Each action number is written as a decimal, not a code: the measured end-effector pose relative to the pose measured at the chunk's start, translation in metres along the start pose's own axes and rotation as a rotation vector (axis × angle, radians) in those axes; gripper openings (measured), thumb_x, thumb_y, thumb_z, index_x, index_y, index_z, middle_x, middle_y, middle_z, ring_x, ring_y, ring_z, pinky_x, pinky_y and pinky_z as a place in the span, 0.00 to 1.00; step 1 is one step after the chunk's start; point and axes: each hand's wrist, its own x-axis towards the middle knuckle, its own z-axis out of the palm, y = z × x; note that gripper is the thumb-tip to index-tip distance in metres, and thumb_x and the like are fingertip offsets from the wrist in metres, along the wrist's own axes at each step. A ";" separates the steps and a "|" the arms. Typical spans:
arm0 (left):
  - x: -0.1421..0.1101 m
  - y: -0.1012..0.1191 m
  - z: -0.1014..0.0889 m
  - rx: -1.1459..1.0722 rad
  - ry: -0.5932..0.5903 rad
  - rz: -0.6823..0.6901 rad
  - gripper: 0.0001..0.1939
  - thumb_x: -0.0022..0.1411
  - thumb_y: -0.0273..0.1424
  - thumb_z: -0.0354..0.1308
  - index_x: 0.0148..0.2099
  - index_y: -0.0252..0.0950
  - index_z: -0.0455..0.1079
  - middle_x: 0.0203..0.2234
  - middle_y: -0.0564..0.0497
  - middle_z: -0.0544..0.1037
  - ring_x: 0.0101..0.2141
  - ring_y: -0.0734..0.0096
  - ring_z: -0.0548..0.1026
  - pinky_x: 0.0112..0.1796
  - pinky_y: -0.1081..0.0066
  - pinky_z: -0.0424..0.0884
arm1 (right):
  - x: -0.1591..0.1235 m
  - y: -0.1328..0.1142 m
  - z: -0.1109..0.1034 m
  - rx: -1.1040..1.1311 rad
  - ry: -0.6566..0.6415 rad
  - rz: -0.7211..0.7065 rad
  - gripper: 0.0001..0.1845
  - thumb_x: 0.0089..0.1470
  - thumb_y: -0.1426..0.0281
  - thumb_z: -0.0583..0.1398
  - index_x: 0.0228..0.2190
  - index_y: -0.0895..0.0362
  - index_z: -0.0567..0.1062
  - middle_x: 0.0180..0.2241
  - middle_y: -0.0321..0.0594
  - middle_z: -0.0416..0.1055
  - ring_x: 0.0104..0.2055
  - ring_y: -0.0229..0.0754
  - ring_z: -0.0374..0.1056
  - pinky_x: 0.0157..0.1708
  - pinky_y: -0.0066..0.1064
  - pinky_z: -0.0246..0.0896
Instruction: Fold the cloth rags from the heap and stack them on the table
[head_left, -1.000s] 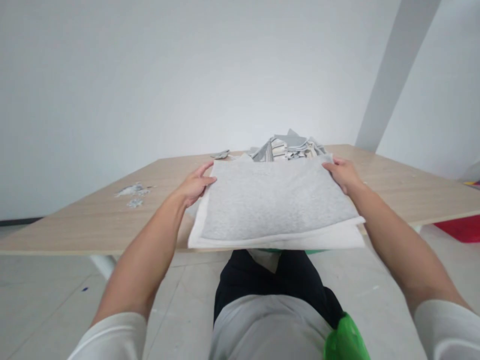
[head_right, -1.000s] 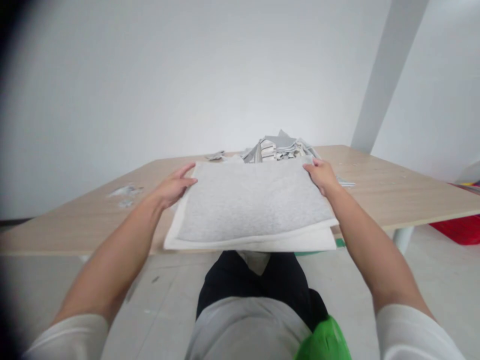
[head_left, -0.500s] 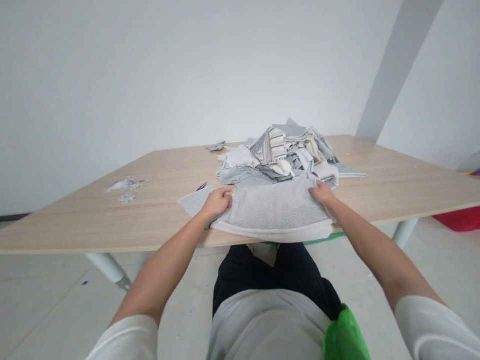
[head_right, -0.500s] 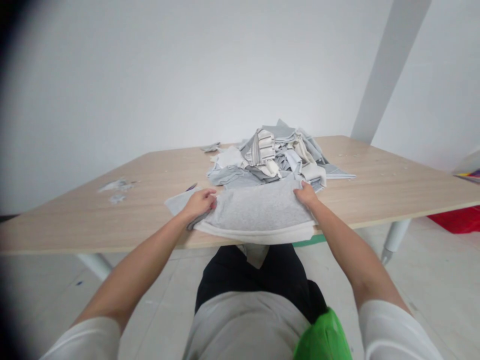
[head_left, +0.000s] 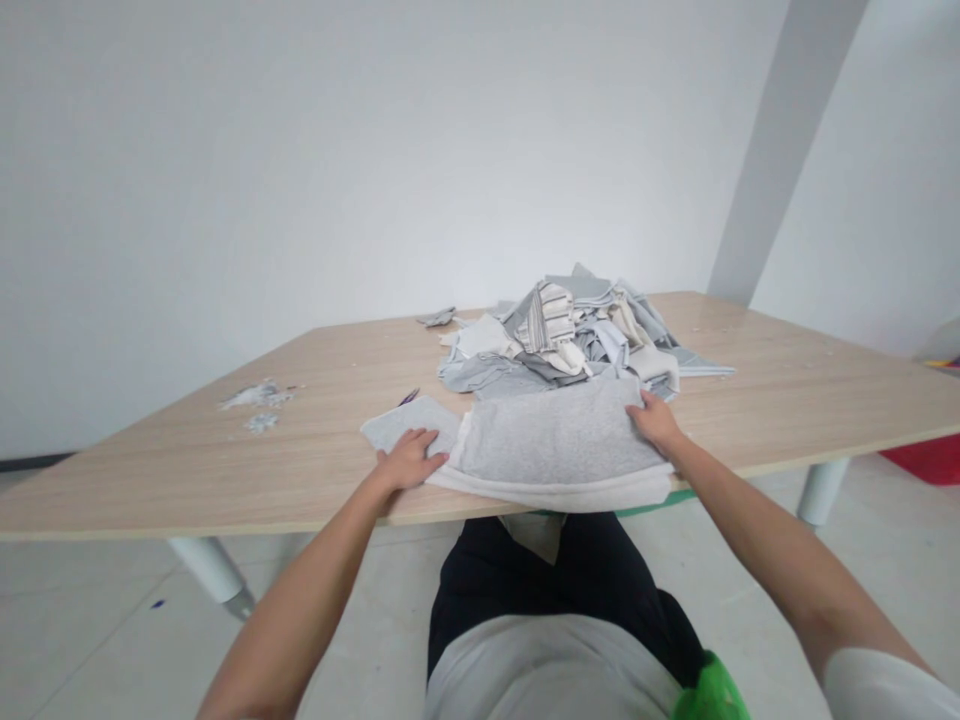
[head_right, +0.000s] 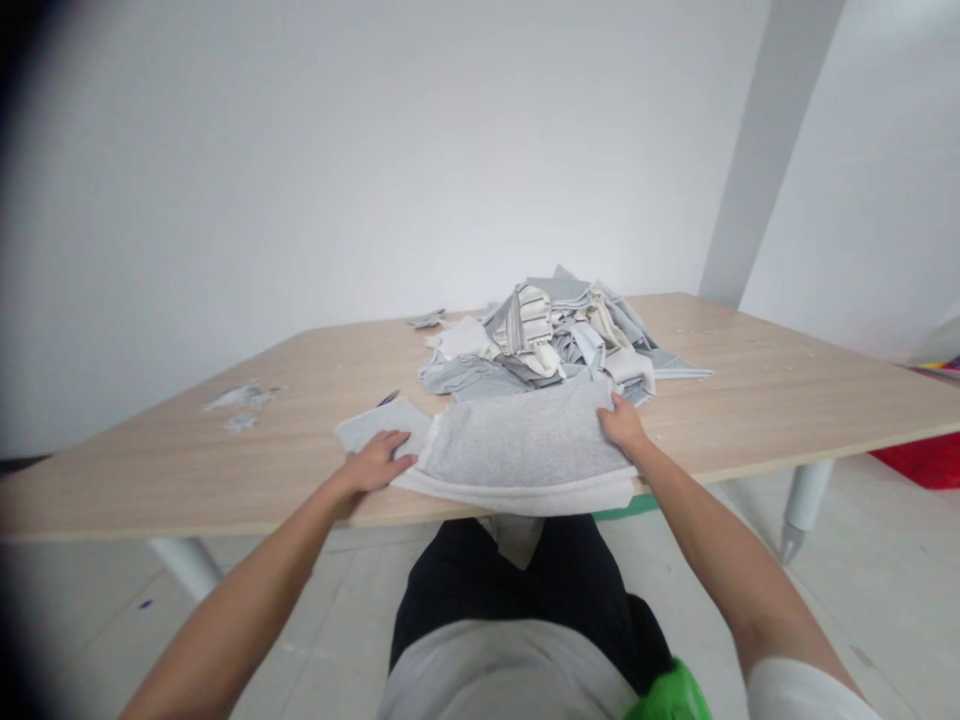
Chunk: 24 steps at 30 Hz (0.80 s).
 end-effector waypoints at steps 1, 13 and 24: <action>-0.001 -0.005 0.001 0.008 0.014 -0.006 0.30 0.57 0.42 0.51 0.60 0.39 0.63 0.59 0.41 0.64 0.59 0.48 0.58 0.52 0.52 0.60 | -0.001 0.001 0.000 -0.005 0.002 -0.001 0.25 0.44 0.68 0.54 0.45 0.61 0.73 0.43 0.47 0.75 0.45 0.51 0.69 0.48 0.39 0.62; 0.031 -0.082 -0.006 0.084 0.133 -0.248 0.21 0.56 0.29 0.48 0.52 0.41 0.70 0.57 0.39 0.66 0.58 0.42 0.57 0.51 0.33 0.48 | 0.005 0.016 0.005 -0.047 -0.007 0.053 0.30 0.46 0.63 0.56 0.50 0.64 0.70 0.50 0.54 0.70 0.53 0.58 0.64 0.55 0.44 0.54; 0.066 0.004 -0.009 -0.241 0.282 -0.169 0.29 0.63 0.40 0.45 0.62 0.33 0.57 0.58 0.35 0.65 0.59 0.50 0.60 0.58 0.52 0.49 | 0.000 0.003 0.005 0.059 -0.016 0.021 0.24 0.48 0.66 0.55 0.47 0.60 0.73 0.44 0.45 0.75 0.46 0.49 0.69 0.49 0.37 0.60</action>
